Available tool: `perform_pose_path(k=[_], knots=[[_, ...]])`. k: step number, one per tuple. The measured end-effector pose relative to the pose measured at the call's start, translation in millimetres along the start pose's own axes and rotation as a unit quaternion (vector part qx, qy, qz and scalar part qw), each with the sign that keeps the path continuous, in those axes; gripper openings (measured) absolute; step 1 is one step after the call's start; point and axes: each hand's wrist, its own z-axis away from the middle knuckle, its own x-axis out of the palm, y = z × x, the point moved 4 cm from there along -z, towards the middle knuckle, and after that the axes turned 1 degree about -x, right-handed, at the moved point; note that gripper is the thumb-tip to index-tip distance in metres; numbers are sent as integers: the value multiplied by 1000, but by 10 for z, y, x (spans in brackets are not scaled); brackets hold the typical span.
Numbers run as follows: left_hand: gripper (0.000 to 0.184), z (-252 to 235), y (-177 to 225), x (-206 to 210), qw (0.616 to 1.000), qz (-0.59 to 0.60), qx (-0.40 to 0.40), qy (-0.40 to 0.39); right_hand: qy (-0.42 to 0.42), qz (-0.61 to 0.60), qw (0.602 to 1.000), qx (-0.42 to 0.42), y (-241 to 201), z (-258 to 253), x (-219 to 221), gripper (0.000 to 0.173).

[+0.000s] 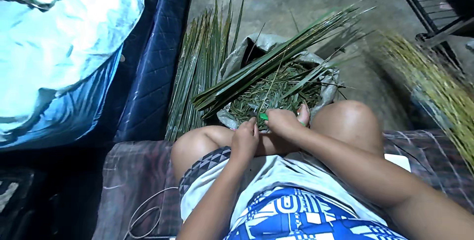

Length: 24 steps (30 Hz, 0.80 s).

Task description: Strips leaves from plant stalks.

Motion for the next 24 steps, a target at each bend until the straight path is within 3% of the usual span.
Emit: perform_pose_path(k=[5, 10, 12, 16, 18, 21, 24], knots=[[39, 82, 23, 64, 1000, -23, 14, -7, 71, -52, 993, 75, 420, -229, -194, 34], [41, 30, -42, 36, 997, 64, -18, -30, 63, -279, 958, 37, 540, -395, -179, 36], [43, 27, -61, 46, 995, 97, -11, -21, 39, -417, 908, -2, 464, -412, -64, 30], [48, 51, -69, 93, 988, 155, 4, -21, -2, -648, 762, 7, 374, -393, 36, 14], [48, 60, -85, 108, 978, 204, 7, -31, -12, -679, 734, 3, 369, -407, 51, 10], [44, 20, -133, 142, 950, 303, -27, -67, -2, -666, 745, -29, 348, -405, 31, 11], [30, -19, -152, 160, 919, 380, -74, -81, 49, -534, 841, -72, 322, -358, -15, 21]])
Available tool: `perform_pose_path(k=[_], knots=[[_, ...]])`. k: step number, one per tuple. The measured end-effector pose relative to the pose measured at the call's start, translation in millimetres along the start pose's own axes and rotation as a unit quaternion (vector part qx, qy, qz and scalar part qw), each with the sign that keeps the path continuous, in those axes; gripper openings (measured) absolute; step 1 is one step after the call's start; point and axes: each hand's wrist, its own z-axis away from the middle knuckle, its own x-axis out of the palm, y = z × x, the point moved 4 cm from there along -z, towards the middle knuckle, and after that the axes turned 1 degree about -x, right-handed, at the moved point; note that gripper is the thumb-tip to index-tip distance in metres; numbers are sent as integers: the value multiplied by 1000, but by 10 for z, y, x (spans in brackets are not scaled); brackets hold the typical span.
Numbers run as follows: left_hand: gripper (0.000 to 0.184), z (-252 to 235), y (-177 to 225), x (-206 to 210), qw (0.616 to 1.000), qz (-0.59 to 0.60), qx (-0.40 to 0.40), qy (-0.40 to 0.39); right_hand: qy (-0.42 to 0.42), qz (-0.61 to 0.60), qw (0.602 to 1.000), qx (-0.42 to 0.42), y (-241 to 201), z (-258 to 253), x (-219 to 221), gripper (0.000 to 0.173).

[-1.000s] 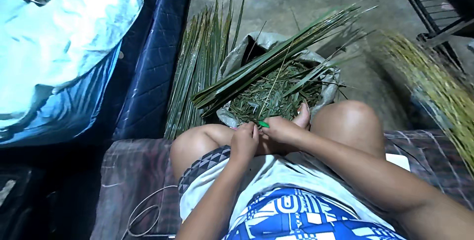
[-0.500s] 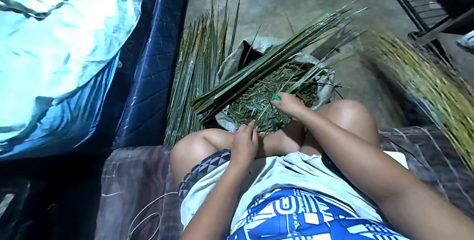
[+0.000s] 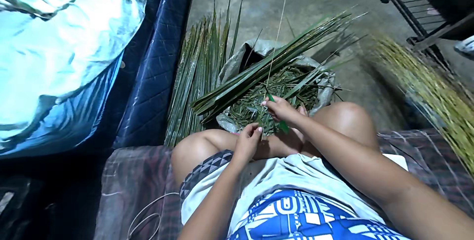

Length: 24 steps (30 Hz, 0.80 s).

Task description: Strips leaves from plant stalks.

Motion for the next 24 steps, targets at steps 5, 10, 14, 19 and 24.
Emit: perform_pose_path(k=[5, 10, 14, 19, 24], knots=[[25, -2, 18, -84, 998, -6, 20, 55, -70, 357, 931, -41, -146, 324, 164, 28], [22, 1, 60, -86, 992, -88, 49, 73, -72, 517, 852, -32, -238, 465, 326, 33], [23, 40, 89, -68, 996, -68, 29, 49, 48, 480, 876, -16, -266, 194, 13, 30], [22, 85, 51, -42, 998, -21, 21, 47, 113, 429, 896, -10, -306, 70, -248, 26], [19, 31, 54, -125, 998, -3, 31, 57, -68, 486, 870, -54, -273, 442, 277, 33]])
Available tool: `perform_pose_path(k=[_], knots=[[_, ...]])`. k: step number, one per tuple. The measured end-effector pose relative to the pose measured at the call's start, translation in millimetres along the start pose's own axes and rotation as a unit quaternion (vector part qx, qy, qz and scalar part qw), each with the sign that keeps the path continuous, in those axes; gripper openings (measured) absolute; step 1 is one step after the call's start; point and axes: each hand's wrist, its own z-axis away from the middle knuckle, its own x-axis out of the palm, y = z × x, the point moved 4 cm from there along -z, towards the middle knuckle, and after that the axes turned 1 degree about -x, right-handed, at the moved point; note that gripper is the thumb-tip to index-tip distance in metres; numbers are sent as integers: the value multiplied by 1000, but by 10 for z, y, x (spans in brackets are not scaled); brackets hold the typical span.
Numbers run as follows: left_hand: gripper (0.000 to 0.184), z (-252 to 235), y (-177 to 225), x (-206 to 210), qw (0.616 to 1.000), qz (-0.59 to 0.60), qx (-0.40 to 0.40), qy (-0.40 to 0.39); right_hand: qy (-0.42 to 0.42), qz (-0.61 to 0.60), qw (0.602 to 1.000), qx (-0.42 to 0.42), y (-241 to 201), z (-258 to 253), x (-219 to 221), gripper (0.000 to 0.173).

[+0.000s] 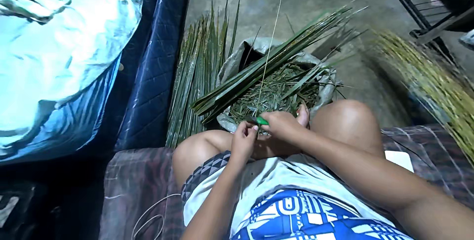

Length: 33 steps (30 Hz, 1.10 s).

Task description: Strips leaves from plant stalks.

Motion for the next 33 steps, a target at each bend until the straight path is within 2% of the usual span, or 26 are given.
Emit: perform_pose_path(k=[3, 7, 10, 12, 15, 18, 21, 24, 27, 30, 33], knots=[[20, 46, -16, 21, 1000, 11, 7, -12, 65, -32, 994, 79, 249, -102, -160, 32], [20, 88, -25, 40, 1000, 3, 18, -20, 191, -114, 957, 187, 771, -250, -543, 30], [25, 50, -22, 19, 999, 24, 34, -2, 253, -204, 937, 126, 684, -126, -538, 30], [29, 22, -32, 12, 996, 76, 47, 18, 196, -278, 939, 57, 527, -90, -317, 33], [25, -20, -55, 5, 986, 148, 51, 51, 23, -334, 941, -40, 250, -44, 35, 33], [16, -40, -73, -16, 983, 152, 53, 83, -63, -366, 926, -70, 110, -32, 191, 32], [9, -21, -58, -21, 980, 166, 73, 76, -73, -393, 915, -56, 120, -105, 216, 29], [18, -1, -36, -31, 972, 206, 116, 2, -71, -352, 932, -55, 160, -153, 137, 26], [30, 0, -1, -65, 961, 266, 68, -42, -29, -250, 966, -64, 240, -144, 1, 24], [48, -13, 10, -64, 950, 295, 14, -97, 12, -170, 984, -54, 336, -110, -103, 22], [30, 37, 12, -16, 948, 270, -26, -166, 35, -113, 992, -41, 420, -102, -179, 21]])
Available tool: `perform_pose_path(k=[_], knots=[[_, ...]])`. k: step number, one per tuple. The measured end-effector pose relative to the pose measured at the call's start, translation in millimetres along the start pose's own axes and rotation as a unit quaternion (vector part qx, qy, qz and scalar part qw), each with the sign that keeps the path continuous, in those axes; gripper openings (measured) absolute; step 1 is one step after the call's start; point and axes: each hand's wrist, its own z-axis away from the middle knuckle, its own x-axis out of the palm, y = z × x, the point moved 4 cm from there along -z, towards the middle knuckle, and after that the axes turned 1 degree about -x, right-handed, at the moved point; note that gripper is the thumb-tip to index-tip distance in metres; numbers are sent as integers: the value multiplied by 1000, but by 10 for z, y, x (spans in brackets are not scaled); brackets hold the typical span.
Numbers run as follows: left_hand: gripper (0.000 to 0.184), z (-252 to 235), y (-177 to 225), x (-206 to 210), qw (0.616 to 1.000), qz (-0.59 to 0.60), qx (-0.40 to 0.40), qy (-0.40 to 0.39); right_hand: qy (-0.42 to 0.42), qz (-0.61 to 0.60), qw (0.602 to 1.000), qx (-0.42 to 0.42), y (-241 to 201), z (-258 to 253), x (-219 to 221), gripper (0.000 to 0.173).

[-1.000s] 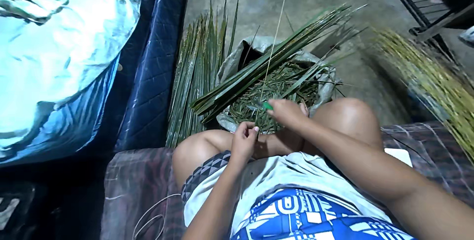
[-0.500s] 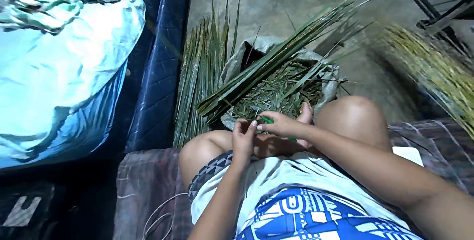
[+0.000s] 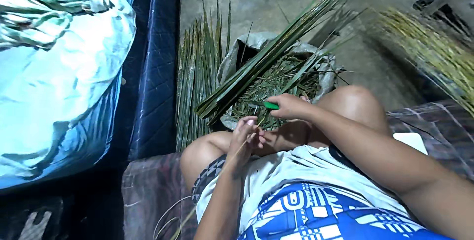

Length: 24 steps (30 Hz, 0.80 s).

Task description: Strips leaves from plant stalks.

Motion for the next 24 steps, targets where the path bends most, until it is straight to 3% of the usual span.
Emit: perform_pose_path(k=[4, 8, 9, 11, 13, 15, 21, 24], knots=[[18, 43, -45, 78, 994, -74, -82, 4, 24, 49, 999, -5, 36, -38, -57, 21], [19, 23, -29, 19, 995, -48, -68, 53, 121, 1, 992, 41, -2, -24, -67, 43], [19, 17, -25, -1, 995, -45, -61, 68, 131, -6, 990, 59, -43, -2, -47, 40], [16, 10, -19, -29, 993, -54, -52, 91, 86, -12, 994, 65, -132, 48, 82, 28], [15, 6, -8, -35, 992, -63, -46, 101, -18, -10, 999, 38, -236, 112, 287, 29], [15, 4, -7, -37, 991, -71, -42, 103, -67, 16, 997, 37, -292, 135, 386, 33], [14, -8, 31, -6, 990, -96, -36, 97, 84, 52, 983, 157, 103, -249, 65, 32], [17, 14, 17, -41, 992, -80, -37, 95, 98, 26, 981, 165, 28, -180, -10, 29]])
